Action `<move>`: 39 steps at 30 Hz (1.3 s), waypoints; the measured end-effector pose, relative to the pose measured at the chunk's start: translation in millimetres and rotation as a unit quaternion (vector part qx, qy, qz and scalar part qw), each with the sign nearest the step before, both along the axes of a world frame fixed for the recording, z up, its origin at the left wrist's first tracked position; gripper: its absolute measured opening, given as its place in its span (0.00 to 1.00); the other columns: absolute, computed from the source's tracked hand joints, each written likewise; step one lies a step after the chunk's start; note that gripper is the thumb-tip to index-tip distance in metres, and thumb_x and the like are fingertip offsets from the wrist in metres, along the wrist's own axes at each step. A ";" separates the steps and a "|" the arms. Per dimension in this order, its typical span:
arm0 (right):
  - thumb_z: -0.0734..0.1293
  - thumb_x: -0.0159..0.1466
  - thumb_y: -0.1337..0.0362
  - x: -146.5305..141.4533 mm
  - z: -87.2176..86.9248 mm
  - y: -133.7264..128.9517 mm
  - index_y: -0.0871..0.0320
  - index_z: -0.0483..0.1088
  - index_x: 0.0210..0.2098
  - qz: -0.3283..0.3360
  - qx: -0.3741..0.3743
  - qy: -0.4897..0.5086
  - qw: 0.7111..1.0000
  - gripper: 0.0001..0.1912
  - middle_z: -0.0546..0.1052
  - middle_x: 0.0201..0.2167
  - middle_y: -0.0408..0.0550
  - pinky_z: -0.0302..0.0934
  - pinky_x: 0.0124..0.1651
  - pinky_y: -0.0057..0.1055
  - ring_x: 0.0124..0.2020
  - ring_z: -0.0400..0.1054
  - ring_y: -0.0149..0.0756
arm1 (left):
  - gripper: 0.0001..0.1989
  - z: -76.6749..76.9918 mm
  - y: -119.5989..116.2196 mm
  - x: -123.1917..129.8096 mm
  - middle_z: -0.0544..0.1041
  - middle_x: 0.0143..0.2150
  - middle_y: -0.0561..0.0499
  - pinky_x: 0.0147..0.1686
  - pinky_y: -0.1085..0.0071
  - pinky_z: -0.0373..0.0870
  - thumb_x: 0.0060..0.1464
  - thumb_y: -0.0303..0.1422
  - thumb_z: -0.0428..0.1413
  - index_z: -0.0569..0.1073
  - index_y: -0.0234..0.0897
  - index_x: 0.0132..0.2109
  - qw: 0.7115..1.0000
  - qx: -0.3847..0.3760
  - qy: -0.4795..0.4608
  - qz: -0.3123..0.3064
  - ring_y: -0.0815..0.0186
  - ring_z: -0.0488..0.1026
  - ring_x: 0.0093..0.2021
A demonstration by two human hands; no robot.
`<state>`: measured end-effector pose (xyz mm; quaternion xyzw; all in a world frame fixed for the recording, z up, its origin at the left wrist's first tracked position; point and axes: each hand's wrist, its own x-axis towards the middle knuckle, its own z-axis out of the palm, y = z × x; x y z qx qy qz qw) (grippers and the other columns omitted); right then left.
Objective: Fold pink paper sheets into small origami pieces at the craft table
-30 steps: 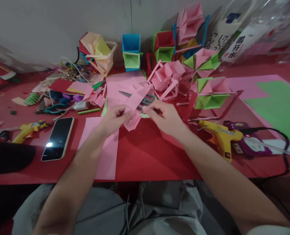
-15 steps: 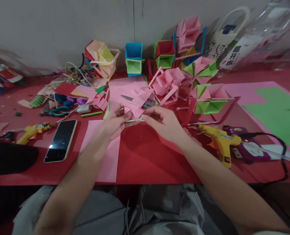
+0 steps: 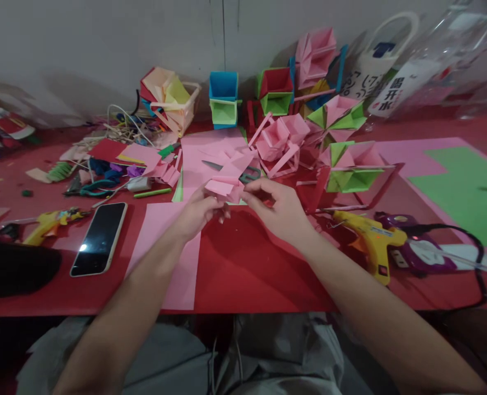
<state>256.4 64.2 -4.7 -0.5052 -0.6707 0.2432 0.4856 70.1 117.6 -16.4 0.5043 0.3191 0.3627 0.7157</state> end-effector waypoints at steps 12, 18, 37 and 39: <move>0.70 0.62 0.57 -2.9 5.6 -1.4 0.58 0.74 0.30 0.028 -0.006 -0.017 0.999 0.11 0.79 0.31 0.47 0.61 0.36 0.29 0.33 0.70 0.35 | 0.14 4.9 -0.4 -0.4 0.77 0.28 0.47 0.24 0.72 0.67 0.54 0.40 0.55 0.75 0.32 0.33 0.999 -0.006 -0.047 -0.022 0.65 0.73 0.27; 0.68 0.65 0.59 -1.9 2.5 -0.5 0.59 0.73 0.30 0.054 -0.010 -0.028 0.998 0.11 0.78 0.32 0.46 0.60 0.37 0.28 0.33 0.69 0.33 | 0.08 3.6 1.2 -2.1 0.76 0.25 0.49 0.26 0.71 0.69 0.48 0.34 0.55 0.75 0.33 0.33 0.996 0.038 -0.067 -0.044 0.64 0.73 0.27; 0.66 0.64 0.64 1.9 3.4 -0.8 0.59 0.72 0.36 0.105 -0.037 -0.005 0.994 0.05 0.77 0.35 0.47 0.62 0.39 0.29 0.34 0.69 0.33 | 0.16 -3.3 2.5 -0.7 0.78 0.29 0.48 0.28 0.70 0.73 0.58 0.46 0.54 0.70 0.35 0.39 0.996 -0.055 -0.039 -0.055 0.63 0.77 0.29; 0.66 0.64 0.64 1.8 2.0 -0.4 0.59 0.72 0.36 0.099 -0.038 -0.013 0.994 0.05 0.77 0.34 0.46 0.62 0.39 0.29 0.34 0.69 0.33 | 0.18 -1.9 3.6 -0.5 0.78 0.29 0.48 0.27 0.71 0.73 0.58 0.48 0.54 0.70 0.36 0.41 0.995 -0.079 -0.026 -0.048 0.63 0.77 0.29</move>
